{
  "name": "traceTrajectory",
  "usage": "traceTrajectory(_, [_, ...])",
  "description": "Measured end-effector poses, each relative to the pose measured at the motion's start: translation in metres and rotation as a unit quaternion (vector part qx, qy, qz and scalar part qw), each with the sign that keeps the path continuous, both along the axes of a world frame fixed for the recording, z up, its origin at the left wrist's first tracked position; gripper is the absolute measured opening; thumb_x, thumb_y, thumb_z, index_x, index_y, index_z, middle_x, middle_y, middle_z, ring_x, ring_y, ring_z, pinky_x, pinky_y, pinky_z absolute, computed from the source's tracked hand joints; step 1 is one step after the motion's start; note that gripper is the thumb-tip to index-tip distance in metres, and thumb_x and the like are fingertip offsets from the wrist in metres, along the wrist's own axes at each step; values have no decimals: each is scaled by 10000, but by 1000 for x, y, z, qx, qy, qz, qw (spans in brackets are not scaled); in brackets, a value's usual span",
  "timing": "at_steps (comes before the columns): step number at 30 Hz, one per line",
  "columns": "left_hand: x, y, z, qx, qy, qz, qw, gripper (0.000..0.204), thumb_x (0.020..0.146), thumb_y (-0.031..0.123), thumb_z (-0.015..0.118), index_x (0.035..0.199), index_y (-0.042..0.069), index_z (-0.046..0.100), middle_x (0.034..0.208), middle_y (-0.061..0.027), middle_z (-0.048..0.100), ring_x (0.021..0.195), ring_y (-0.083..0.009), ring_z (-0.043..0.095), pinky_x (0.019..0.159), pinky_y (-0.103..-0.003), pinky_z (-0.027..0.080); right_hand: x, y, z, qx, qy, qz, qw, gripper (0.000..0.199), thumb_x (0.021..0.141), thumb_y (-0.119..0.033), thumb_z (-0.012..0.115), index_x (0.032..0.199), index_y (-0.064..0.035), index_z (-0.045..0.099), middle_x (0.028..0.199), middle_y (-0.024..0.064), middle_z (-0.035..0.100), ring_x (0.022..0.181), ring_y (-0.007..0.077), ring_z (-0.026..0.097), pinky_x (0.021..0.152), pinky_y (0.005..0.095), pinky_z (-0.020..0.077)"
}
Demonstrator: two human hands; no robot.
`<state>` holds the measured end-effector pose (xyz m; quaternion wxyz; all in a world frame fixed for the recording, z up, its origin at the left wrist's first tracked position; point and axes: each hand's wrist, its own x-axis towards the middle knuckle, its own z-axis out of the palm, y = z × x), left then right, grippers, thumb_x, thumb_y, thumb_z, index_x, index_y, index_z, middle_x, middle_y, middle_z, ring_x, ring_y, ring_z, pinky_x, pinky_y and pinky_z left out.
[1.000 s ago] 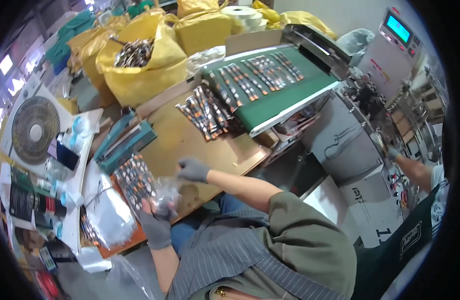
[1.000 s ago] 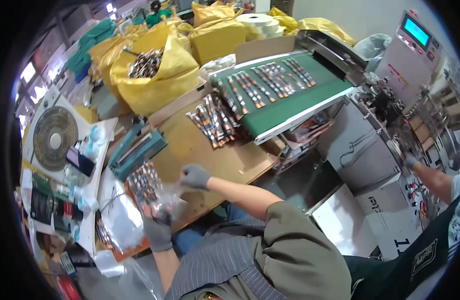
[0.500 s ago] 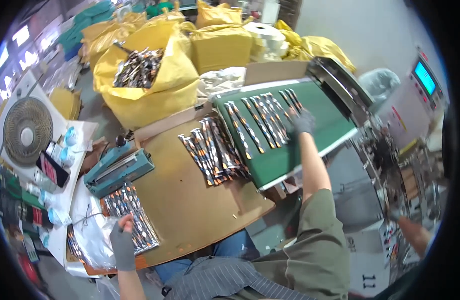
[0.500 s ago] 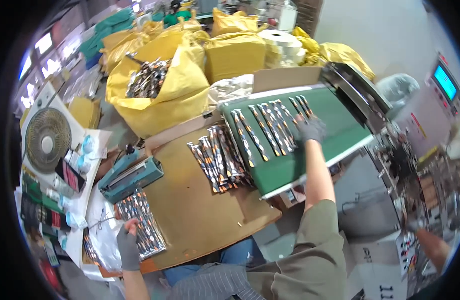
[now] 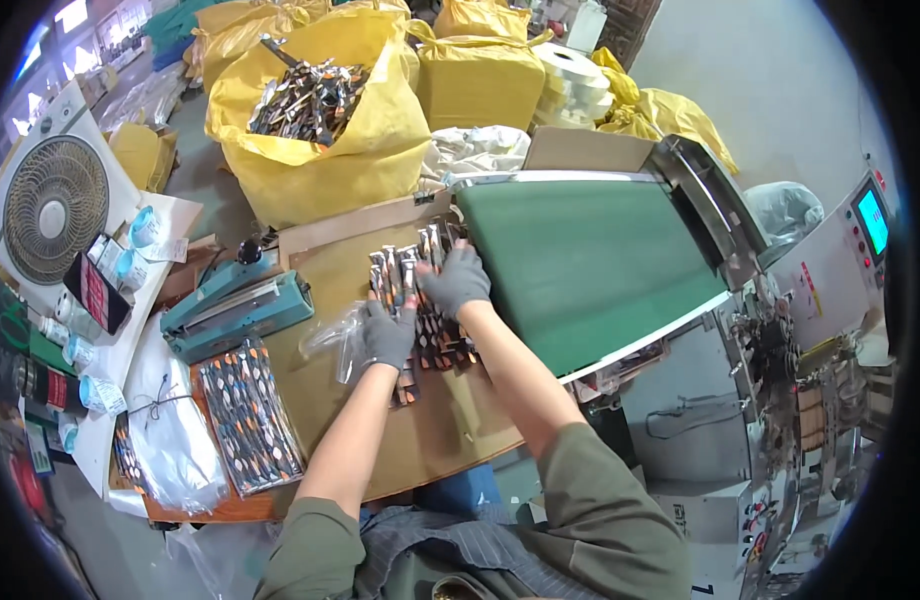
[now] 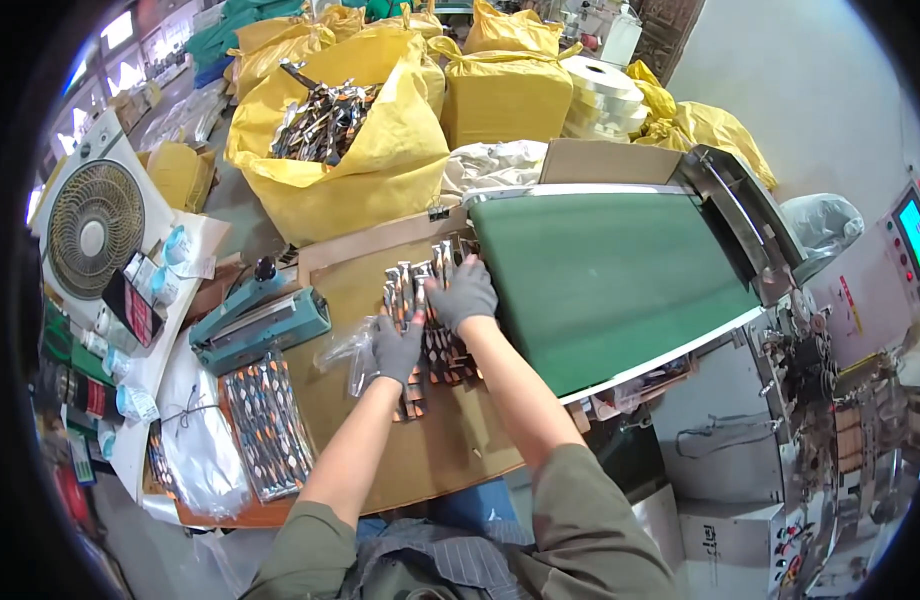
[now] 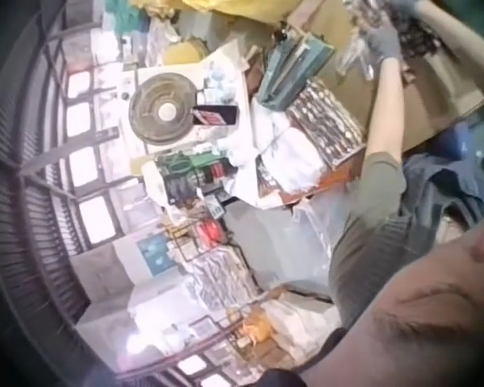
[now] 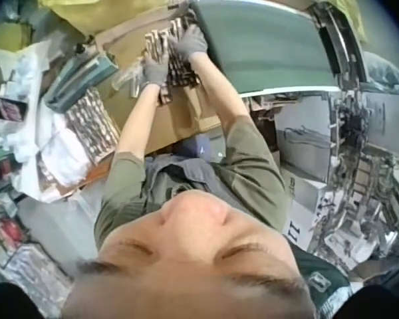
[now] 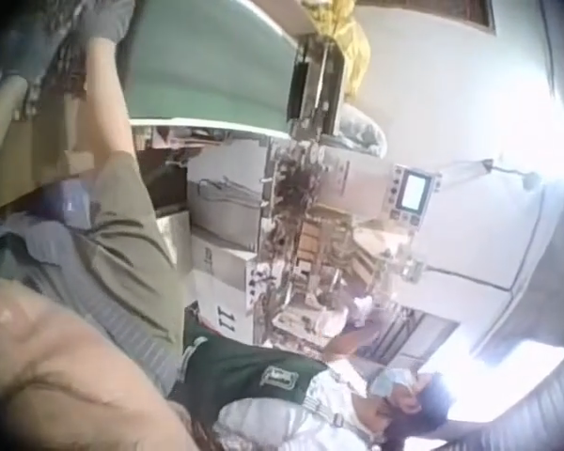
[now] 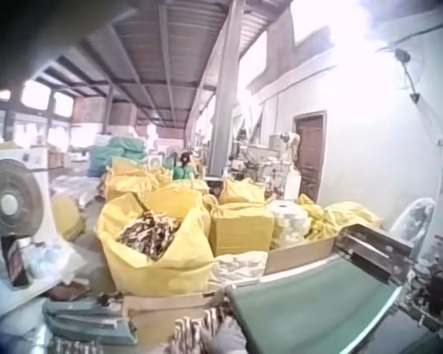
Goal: Organizing and placing small metal components into plastic bags at an industrial workstation.
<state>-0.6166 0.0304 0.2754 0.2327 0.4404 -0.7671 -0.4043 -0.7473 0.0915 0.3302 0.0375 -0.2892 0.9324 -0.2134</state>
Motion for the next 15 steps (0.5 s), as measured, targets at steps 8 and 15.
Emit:
traceTrajectory(8, [50, -60, -48, 252, 74, -108, 959, 874, 765, 604, 601, 1246, -108, 441, 1212, -255, 526, 1138, -299, 507, 945, -371, 381, 52, -7, 14, 32, -296, 122, 947, 778, 635, -598, 694, 1108, 13, 606, 1084, 242, 614, 979, 350, 612, 811, 379, 485])
traceTrajectory(15, [153, -55, -9, 277, 107, -35, 954, 613, 749, 407, 724, 1169, -2, 544, 1076, -115, 605, 1012, -198, 558, 901, -313, 411, 167, 3, -34, -353, -693, 137, 614, 382, 823, -310, 645, 1073, -24, 609, 948, 78, 648, 861, 133, 609, 771, 265, 472])
